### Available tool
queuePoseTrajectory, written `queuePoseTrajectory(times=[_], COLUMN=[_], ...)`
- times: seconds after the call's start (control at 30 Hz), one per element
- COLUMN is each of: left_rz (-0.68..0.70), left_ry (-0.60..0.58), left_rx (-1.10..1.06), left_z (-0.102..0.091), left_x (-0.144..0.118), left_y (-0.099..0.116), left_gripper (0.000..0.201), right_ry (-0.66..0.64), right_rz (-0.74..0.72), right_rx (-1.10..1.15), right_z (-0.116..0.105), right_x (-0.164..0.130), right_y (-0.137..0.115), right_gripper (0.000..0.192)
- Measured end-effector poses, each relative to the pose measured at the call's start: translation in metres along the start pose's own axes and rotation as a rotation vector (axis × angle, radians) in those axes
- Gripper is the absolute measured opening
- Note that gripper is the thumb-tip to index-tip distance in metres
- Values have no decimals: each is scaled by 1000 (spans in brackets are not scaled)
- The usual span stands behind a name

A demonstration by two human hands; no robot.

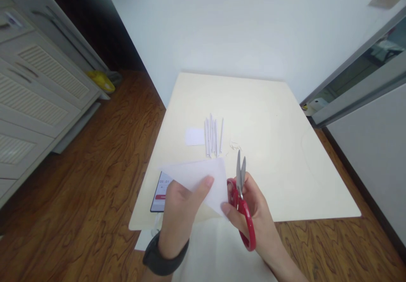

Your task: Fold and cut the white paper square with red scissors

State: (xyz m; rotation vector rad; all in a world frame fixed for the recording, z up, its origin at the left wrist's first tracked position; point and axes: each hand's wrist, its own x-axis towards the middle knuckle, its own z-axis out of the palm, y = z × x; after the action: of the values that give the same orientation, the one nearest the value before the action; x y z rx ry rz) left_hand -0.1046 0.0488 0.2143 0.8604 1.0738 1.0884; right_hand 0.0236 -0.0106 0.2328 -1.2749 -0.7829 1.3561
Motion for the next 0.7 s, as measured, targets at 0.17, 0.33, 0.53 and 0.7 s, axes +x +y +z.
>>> queuePoseTrajectory(times=[0.17,0.33,0.53,0.7], left_rz=[-11,113,139,147], left_ry=[-401,-552,-553,-316], left_rx=[244,402,368,324], left_z=[-3,-2,-6,-9], left_x=[-5,-7,-9,-10], left_y=[3,5,7,3], left_gripper=[20,34,36,34], right_ry=[51,94,32,-84], right_rz=[-69,-98,-103,-146], right_rx=[18,66,129,193], right_z=[1,3,5,4], right_x=[4,5,3,1], right_y=[-8,-14,-11,-6], right_gripper=[29,29,30,29])
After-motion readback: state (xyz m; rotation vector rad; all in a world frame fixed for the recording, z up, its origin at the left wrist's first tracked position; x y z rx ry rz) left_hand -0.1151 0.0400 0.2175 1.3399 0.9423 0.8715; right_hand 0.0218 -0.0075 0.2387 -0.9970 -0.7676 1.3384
